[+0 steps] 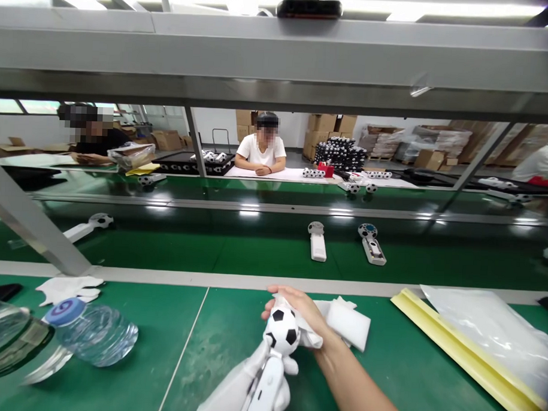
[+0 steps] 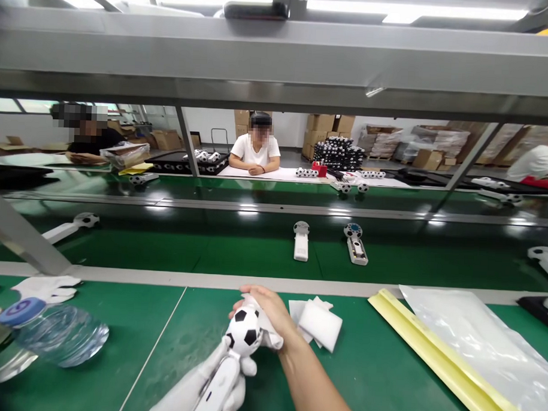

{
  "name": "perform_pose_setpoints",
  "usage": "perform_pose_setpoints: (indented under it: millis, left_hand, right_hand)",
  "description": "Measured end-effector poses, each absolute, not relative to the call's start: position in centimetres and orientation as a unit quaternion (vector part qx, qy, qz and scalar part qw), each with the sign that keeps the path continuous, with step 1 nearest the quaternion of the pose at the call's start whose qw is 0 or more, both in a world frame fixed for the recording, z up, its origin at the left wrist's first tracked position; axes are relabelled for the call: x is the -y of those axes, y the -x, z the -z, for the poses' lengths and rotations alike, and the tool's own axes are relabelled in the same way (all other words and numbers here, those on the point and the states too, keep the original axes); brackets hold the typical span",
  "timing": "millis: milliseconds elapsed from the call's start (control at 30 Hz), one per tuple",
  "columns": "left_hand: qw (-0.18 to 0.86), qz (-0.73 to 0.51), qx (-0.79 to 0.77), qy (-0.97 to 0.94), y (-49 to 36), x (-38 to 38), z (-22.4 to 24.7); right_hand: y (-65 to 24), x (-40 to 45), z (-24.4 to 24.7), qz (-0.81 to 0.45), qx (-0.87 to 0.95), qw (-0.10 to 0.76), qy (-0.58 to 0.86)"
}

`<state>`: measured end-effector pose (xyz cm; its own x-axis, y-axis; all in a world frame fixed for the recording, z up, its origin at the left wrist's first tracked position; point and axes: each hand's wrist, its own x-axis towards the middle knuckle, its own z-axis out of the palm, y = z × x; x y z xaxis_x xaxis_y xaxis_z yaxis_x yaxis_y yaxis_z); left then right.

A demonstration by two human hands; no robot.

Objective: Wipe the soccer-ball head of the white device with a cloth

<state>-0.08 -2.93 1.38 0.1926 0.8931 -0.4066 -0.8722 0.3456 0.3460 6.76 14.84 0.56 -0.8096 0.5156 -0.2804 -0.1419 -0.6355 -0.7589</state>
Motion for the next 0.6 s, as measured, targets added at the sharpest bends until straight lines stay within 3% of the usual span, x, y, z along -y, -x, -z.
perform_pose_setpoints:
  millis: [200, 600]
  left_hand:
    - [0.773, -0.570, -0.276, -0.037, -0.3, 2.1, -2.2]
    - [0.754, -0.580, -0.306, -0.037, -0.4, 1.2, -2.1]
  right_hand:
    - [-6.6, -13.6, 0.9, -0.898, 0.226, 0.283, 0.250]
    - [-5.8, -13.5, -0.6, -0.915, 0.121, 0.261, 0.281]
